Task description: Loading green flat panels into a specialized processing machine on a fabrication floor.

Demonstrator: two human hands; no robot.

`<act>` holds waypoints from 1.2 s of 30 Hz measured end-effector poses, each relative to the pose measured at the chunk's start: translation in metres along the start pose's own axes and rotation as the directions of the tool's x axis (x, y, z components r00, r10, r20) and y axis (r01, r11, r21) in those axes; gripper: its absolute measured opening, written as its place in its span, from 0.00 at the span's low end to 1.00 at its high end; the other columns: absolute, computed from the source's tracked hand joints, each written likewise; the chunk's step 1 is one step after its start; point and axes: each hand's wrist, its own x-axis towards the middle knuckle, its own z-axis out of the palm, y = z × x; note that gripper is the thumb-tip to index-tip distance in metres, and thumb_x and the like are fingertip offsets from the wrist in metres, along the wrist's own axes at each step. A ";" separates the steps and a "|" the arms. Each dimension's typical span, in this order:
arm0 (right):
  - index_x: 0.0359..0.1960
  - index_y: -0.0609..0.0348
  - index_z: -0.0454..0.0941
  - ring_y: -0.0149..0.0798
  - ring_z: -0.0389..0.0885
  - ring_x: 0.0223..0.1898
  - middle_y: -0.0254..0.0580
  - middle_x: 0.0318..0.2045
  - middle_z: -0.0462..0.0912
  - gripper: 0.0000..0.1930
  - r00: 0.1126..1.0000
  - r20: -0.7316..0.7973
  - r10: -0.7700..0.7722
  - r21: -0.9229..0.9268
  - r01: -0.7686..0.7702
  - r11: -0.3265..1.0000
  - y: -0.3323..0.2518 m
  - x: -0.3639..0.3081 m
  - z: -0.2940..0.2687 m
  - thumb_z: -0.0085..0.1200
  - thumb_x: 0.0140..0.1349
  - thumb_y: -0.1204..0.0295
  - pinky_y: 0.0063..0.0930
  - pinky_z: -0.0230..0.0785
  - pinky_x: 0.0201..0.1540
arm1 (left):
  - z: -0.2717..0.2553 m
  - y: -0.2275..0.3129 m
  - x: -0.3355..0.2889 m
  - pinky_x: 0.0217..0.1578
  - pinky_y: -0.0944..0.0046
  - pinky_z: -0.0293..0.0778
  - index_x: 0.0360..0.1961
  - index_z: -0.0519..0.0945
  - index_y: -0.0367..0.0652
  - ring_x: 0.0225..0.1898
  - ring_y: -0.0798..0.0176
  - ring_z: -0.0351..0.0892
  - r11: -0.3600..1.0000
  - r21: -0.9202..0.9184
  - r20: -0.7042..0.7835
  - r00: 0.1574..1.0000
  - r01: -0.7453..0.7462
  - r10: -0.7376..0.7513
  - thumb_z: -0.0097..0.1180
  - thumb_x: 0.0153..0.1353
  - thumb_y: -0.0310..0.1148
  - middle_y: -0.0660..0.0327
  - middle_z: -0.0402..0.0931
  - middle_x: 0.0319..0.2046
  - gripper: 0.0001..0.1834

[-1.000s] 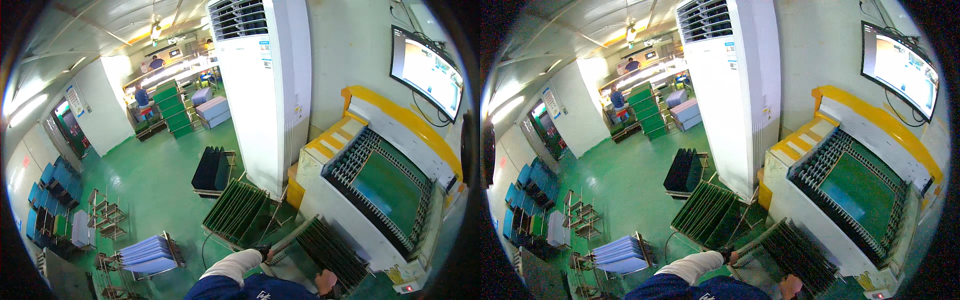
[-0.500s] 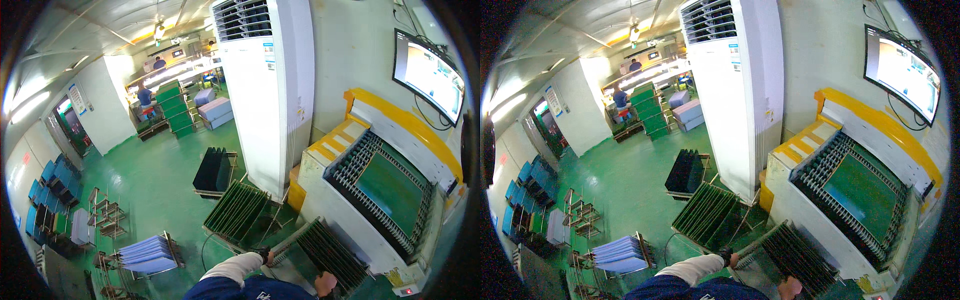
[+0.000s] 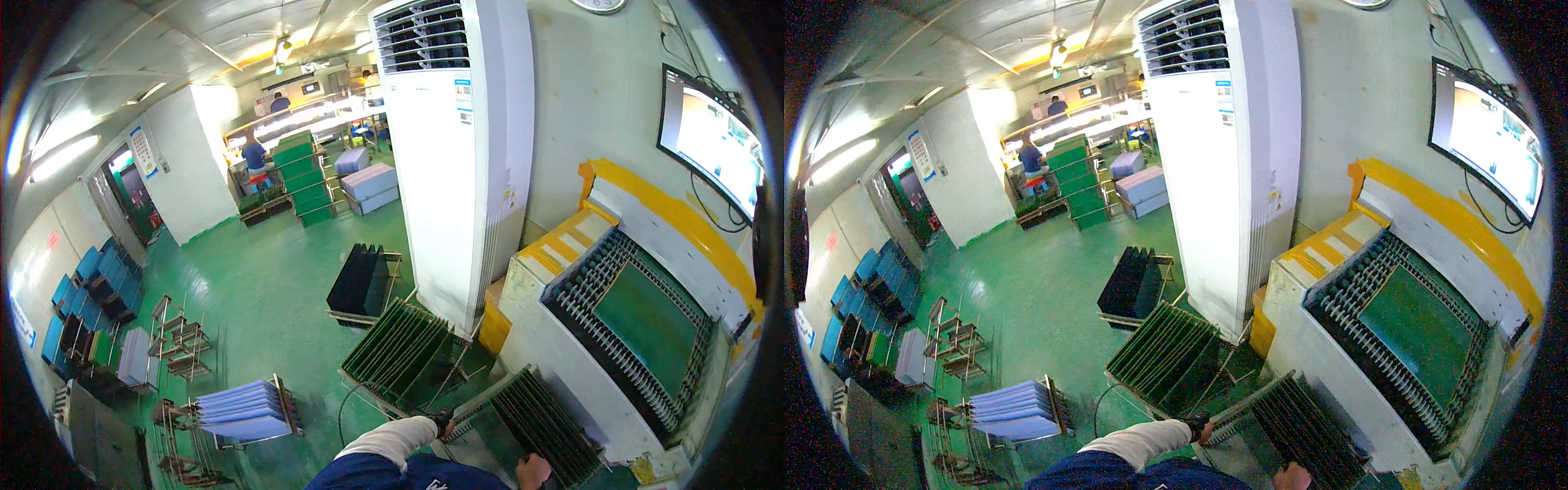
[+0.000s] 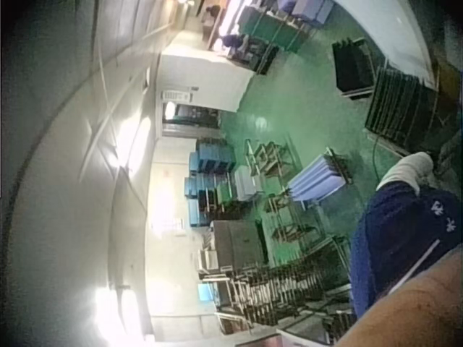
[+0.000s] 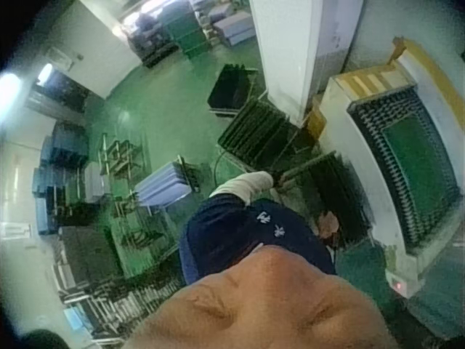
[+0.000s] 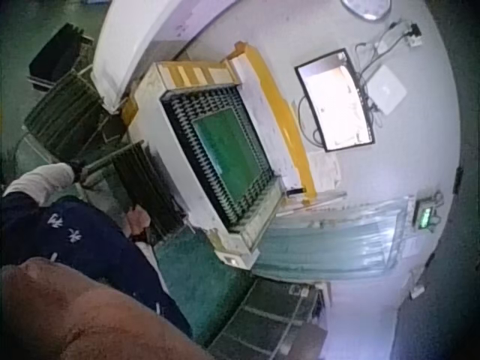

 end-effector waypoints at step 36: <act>0.26 0.52 0.71 0.41 0.66 0.23 0.40 0.23 0.70 0.12 0.099 -0.915 -0.391 -0.213 0.704 0.677 0.044 0.021 0.071 0.44 0.66 0.63 0.36 0.59 0.27 | -0.080 0.051 -0.078 0.53 0.50 0.72 0.52 0.76 0.38 0.53 0.45 0.77 0.961 0.236 0.140 0.984 -0.142 0.111 0.46 0.61 0.41 0.43 0.75 0.51 0.23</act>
